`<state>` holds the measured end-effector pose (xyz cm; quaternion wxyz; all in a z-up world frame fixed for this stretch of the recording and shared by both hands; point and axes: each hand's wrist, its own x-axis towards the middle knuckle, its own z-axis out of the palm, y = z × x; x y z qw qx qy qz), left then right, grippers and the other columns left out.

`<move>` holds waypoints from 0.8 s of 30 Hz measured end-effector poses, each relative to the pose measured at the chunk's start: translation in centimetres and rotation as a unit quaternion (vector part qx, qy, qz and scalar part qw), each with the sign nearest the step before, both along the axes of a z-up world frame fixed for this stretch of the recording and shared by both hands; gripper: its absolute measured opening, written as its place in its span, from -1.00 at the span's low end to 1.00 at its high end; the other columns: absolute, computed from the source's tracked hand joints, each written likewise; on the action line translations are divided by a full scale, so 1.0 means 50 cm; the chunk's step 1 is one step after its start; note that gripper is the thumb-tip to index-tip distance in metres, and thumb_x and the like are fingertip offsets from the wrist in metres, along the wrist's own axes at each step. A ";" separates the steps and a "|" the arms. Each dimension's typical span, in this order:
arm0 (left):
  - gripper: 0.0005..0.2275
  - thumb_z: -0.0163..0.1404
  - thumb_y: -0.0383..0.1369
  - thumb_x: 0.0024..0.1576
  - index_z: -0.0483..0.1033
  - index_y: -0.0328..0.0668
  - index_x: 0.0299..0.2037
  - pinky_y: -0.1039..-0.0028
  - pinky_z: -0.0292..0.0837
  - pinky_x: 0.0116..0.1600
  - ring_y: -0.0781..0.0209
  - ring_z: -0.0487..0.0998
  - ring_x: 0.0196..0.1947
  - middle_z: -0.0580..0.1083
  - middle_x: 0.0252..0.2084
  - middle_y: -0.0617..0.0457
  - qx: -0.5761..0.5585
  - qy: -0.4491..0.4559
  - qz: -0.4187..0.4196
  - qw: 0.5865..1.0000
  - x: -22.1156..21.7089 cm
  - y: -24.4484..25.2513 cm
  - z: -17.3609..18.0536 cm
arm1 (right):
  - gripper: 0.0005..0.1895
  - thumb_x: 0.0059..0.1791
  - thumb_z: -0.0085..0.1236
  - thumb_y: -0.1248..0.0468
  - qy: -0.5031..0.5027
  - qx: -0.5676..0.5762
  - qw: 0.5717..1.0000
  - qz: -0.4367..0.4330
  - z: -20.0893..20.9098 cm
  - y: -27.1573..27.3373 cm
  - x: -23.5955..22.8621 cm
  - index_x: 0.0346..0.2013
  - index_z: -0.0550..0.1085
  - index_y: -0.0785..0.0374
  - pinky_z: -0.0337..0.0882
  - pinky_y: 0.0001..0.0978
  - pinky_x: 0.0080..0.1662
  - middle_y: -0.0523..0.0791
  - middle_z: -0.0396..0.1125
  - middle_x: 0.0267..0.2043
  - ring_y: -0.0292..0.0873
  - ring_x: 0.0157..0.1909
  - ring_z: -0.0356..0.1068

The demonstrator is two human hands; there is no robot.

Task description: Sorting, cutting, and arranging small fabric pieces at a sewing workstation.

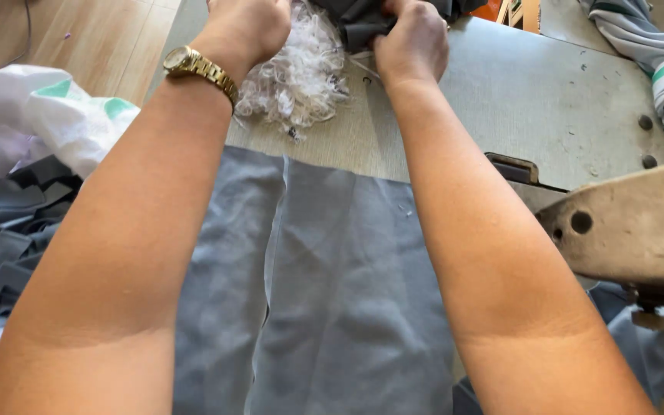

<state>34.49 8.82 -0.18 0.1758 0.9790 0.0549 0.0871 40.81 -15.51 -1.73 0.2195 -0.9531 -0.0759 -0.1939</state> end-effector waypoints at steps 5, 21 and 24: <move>-0.57 -0.45 -0.20 0.50 0.51 -0.21 0.22 -0.21 -0.21 0.63 -0.24 0.42 0.28 0.54 0.11 -0.20 -0.112 0.185 0.031 0.976 -0.018 -0.060 0.069 | -0.74 -0.11 0.35 0.00 -0.057 0.092 0.991 -0.083 -0.024 0.001 0.090 -0.42 0.67 0.12 0.55 0.15 -0.30 0.00 0.61 -0.36 0.19 -0.31 0.58; -0.52 -0.22 -0.34 0.29 0.53 0.28 0.39 0.03 0.42 0.07 -0.16 0.47 -0.12 0.57 0.02 -0.13 -0.061 0.111 -0.116 0.985 -0.069 -0.013 0.043 | -0.57 -0.23 -0.14 0.47 0.062 0.136 0.975 0.165 -0.072 0.006 0.030 -0.11 0.46 0.18 0.34 -0.18 0.05 -0.01 0.38 -0.08 0.00 -0.02 0.34; -0.54 -0.27 -0.37 0.34 0.43 0.11 0.44 0.13 0.35 -0.09 -0.07 0.41 -0.12 0.49 0.30 -0.17 -0.111 0.145 -0.076 0.980 -0.087 -0.042 0.084 | -0.61 -0.05 -0.03 0.22 0.111 0.085 0.971 0.193 -0.073 0.037 0.006 0.07 0.48 0.05 0.30 -0.07 0.16 -0.07 0.45 0.13 0.04 0.17 0.38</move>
